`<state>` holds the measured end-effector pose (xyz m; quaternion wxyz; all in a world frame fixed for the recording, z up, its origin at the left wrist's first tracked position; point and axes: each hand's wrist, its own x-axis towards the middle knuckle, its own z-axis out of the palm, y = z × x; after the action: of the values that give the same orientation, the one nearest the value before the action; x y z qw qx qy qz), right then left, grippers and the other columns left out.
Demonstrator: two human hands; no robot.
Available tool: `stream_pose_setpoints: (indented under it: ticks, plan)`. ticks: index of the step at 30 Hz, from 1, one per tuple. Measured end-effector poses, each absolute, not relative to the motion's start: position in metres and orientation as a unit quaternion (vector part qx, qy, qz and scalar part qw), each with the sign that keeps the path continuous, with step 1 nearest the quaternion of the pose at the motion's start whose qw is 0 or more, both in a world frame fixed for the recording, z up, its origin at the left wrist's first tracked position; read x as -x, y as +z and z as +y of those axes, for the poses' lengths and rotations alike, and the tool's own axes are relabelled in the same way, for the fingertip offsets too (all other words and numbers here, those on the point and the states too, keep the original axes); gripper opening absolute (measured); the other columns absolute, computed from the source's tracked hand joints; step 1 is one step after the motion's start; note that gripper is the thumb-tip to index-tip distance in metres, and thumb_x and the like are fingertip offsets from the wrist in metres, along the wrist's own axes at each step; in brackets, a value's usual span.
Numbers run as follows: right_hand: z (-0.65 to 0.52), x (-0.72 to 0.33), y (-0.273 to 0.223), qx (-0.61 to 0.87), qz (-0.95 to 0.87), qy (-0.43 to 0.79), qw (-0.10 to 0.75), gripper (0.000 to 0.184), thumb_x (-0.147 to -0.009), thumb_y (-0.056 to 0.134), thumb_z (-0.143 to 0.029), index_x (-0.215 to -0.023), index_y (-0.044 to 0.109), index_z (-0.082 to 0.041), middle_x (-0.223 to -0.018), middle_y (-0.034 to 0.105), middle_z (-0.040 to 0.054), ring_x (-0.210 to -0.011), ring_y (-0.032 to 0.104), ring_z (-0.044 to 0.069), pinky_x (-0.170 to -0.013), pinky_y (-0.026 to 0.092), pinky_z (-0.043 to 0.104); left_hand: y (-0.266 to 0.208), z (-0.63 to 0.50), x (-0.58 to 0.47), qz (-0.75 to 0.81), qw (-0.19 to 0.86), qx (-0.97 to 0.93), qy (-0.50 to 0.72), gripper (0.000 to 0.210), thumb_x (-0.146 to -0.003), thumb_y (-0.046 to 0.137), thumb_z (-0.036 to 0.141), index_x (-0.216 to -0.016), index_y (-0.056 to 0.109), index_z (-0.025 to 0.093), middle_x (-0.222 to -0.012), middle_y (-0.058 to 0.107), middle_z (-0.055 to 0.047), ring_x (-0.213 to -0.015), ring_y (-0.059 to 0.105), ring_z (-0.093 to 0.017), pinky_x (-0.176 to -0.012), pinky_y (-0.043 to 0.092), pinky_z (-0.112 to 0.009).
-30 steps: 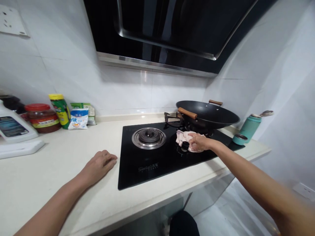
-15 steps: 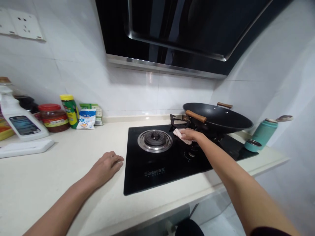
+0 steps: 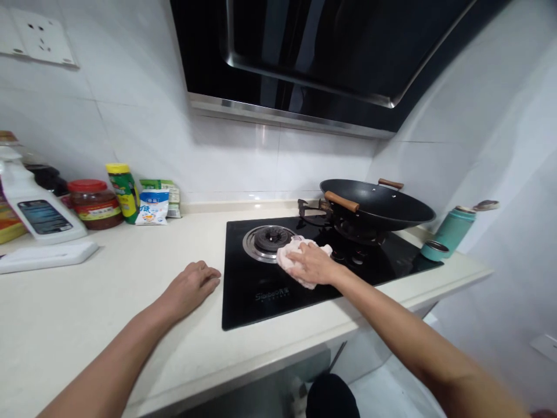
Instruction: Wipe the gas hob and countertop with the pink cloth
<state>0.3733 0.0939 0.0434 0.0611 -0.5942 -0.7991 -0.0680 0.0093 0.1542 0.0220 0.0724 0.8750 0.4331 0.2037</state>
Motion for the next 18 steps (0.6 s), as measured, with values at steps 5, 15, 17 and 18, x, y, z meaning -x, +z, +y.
stream_pose_setpoints:
  ticks: [5, 15, 17, 18]
  plan:
    - [0.038, -0.308, 0.031, 0.559, -0.812, -0.041, 0.166, 0.050, -0.087, 0.055, -0.069, -0.126, 0.067, -0.041, -0.117, 0.055, 0.0092, -0.111, 0.045, 0.032, -0.096, 0.034, 0.052, 0.019, 0.161, -0.005, 0.425, 0.079, -0.876, 0.214, 0.043, -0.093, 0.045, 0.053, -0.100, 0.075, 0.024, -0.097, 0.070, -0.007, -0.098, 0.064, -0.026, -0.089, 0.050, -0.036]
    - [-0.007, -0.358, 0.014, 0.591, -0.759, -0.114, 0.246, 0.028, -0.090, 0.060, -0.047, -0.107, 0.071, -0.028, -0.106, 0.062, 0.0084, -0.102, 0.052, 0.026, -0.092, 0.039, 0.039, 0.025, 0.157, -0.003, 0.423, 0.085, -0.875, 0.220, 0.047, -0.090, 0.047, 0.059, -0.099, 0.077, 0.024, -0.095, 0.072, -0.008, -0.096, 0.065, -0.027, -0.087, 0.051, -0.036]
    - [-0.017, -0.396, 0.012, 0.643, -0.720, -0.140, 0.219, 0.029, -0.092, 0.057, -0.047, -0.107, 0.071, -0.026, -0.103, 0.063, 0.0093, -0.100, 0.055, 0.025, -0.090, 0.041, 0.038, 0.026, 0.156, -0.004, 0.423, 0.087, -0.873, 0.226, 0.047, -0.089, 0.048, 0.059, -0.098, 0.077, 0.024, -0.096, 0.073, -0.008, -0.096, 0.065, -0.027, -0.087, 0.051, -0.036]
    - [-0.022, -0.415, 0.009, 0.665, -0.701, -0.149, 0.209, 0.031, -0.092, 0.055, -0.048, -0.107, 0.070, -0.026, -0.102, 0.064, 0.0096, -0.100, 0.056, 0.025, -0.089, 0.042, 0.037, 0.027, 0.156, -0.005, 0.423, 0.089, -0.873, 0.227, 0.047, -0.088, 0.048, 0.060, -0.097, 0.077, 0.024, -0.096, 0.073, -0.008, -0.096, 0.065, -0.027, -0.087, 0.051, -0.036]
